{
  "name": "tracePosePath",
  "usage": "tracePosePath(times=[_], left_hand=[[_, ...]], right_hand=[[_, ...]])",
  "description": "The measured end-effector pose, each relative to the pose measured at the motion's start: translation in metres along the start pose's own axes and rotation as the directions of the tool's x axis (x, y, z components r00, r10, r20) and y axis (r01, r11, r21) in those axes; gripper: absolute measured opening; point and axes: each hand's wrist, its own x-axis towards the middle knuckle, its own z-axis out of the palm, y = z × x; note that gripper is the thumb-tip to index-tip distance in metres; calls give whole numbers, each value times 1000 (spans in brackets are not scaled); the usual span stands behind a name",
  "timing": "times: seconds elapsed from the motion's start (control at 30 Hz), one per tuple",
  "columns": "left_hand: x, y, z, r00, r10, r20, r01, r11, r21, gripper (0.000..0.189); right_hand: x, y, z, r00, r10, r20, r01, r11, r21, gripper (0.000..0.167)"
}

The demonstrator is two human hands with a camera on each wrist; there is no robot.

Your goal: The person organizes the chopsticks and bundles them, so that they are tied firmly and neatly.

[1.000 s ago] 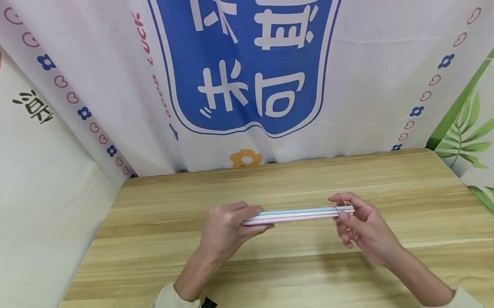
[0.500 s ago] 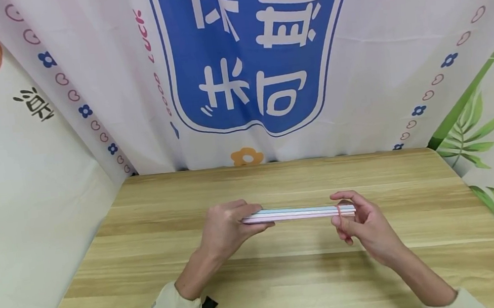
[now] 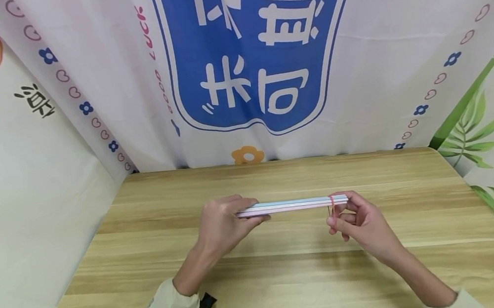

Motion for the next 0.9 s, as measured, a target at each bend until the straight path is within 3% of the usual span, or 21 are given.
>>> tracePosePath(times=[0.17, 0.43, 0.6, 0.77, 0.9], left_hand=[[1, -3, 0, 1000, -24, -1, 24, 1000, 17, 28], [1, -7, 0, 997, -81, 8, 80, 996, 49, 29], [1, -8, -1, 992, -125, 20, 124, 990, 64, 28], [1, -8, -1, 987, -157, 35, 154, 984, 87, 31], [1, -8, -1, 980, -189, 65, 181, 977, 110, 34]], right_hand=[[-2, -1, 4, 1000, 10, 11, -9, 997, -71, 26], [-3, -1, 9, 993, 57, 105, -44, 992, -121, 36], [-6, -2, 14, 988, 45, 147, -27, 992, -124, 22], [-10, -2, 19, 978, -70, 197, 106, 978, -177, 13], [-11, -3, 24, 956, -222, 193, 267, 929, -256, 37]])
